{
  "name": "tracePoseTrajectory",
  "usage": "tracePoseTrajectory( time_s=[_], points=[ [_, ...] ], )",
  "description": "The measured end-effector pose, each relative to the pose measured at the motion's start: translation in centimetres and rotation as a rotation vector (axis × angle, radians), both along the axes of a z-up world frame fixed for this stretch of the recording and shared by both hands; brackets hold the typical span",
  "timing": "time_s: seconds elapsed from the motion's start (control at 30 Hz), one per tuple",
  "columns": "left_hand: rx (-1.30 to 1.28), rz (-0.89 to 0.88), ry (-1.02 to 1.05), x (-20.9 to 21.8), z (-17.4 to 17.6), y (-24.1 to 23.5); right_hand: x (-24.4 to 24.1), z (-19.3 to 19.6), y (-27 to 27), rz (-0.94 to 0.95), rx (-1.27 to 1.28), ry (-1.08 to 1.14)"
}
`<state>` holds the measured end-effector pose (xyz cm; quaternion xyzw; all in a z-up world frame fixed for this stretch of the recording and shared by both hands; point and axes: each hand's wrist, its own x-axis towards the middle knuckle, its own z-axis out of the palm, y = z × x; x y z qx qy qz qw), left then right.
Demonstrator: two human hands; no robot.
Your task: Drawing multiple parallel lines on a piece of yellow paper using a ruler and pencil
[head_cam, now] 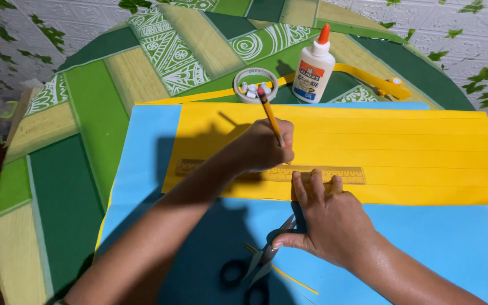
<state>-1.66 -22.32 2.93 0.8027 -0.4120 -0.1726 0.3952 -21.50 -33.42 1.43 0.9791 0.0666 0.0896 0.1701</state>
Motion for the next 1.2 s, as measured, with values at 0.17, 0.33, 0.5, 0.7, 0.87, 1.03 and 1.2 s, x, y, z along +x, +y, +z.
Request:
tracePoseTrajectory(
  time_s=[0.17, 0.33, 0.5, 0.7, 0.87, 1.03, 1.2],
  points=[
    [-0.109, 0.03, 0.043, 1.0, -0.9, 3.4, 0.2, 0.4, 0.1, -0.046, 0.042, 0.125],
    [0.003, 0.133, 0.06, 0.5, 2.1, 6.7, 0.2, 0.4, 0.2, -0.039, 0.013, 0.115],
    [0.06, 0.209, 0.068, 1.2, 2.3, 9.8, 0.1, 0.6, 0.3, -0.019, 0.008, 0.074],
    [0.007, 0.321, 0.152, 2.1, 1.9, 13.4, 0.1, 1.0, 0.5, -0.043, 0.007, 0.09],
    [-0.042, 0.31, 0.155, 2.9, 1.7, 16.1, 0.2, 0.8, 0.5, -0.081, -0.028, 0.119],
    [-0.027, 0.347, 0.059, 4.2, 0.5, 17.7, 0.3, 1.0, 0.7, -0.132, -0.031, 0.2],
    [0.079, 0.407, 0.097, 3.7, 1.8, 18.6, 0.6, 2.2, 1.5, -0.227, -0.021, 0.35]
  ],
)
